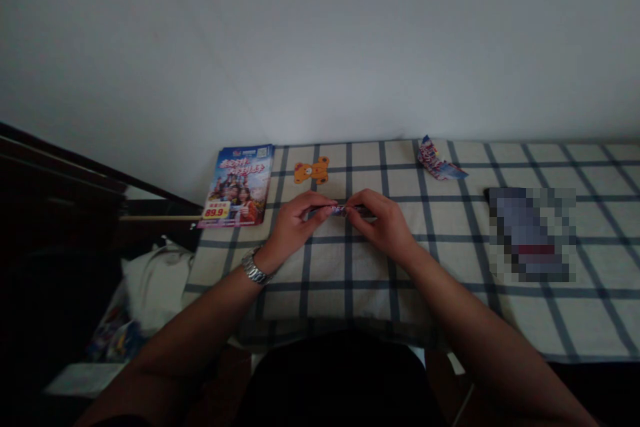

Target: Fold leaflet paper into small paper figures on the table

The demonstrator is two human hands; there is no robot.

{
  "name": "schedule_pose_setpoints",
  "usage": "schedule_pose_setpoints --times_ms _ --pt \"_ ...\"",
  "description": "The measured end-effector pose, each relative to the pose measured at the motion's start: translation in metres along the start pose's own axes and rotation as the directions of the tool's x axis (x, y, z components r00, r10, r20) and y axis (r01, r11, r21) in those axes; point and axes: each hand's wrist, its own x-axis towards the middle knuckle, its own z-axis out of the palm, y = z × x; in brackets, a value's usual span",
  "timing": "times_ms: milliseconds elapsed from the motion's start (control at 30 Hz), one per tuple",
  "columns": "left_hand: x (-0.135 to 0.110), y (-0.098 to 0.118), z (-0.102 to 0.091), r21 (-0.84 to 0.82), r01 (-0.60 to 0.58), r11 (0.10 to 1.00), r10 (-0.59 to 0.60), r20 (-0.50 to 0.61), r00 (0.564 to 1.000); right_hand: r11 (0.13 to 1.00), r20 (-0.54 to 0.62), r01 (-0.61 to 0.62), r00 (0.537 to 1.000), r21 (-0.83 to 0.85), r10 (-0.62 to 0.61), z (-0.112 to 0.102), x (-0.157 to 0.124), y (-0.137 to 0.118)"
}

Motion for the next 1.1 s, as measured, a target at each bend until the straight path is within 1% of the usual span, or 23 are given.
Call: schedule_pose_setpoints --times_ms 200,433,500,700,933,1000,1100 --pt "0.0005 0.0033 0.0000 -0.018 0.033 0.999 -0.033 -0.009 0.999 1.000 0.001 0.009 1.000 -0.006 -0.009 -0.0004 0.0003 -0.0006" --pt "0.0003 0.0022 0.0002 -0.052 0.050 0.997 -0.050 0.001 0.999 1.000 -0.010 0.021 1.000 -0.023 -0.022 -0.0008 0.0008 -0.0004" --pt "0.0005 0.0022 0.0004 -0.047 0.049 0.998 -0.049 0.004 0.999 0.999 -0.013 0.026 1.000 -0.026 -0.026 -0.0006 0.0007 0.0007" --pt "0.0011 0.0034 0.0015 0.017 0.038 0.999 -0.038 -0.036 0.999 0.999 -0.010 0.038 0.999 -0.032 -0.039 0.0007 0.0007 0.0030" --pt "-0.0005 0.0052 0.0029 -0.019 0.026 0.999 -0.027 -0.068 0.997 0.999 0.020 0.032 0.999 -0.006 -0.032 0.0030 0.0008 0.0007" --pt "-0.0005 0.0053 0.0032 -0.010 0.040 0.999 -0.040 -0.065 0.997 1.000 0.023 0.029 0.999 0.002 -0.029 0.0037 0.0006 0.0012" --pt "-0.0004 0.0041 0.0031 0.024 0.047 0.999 -0.046 -0.032 0.998 1.000 0.028 0.022 0.999 0.000 -0.022 0.0045 0.0003 0.0034"
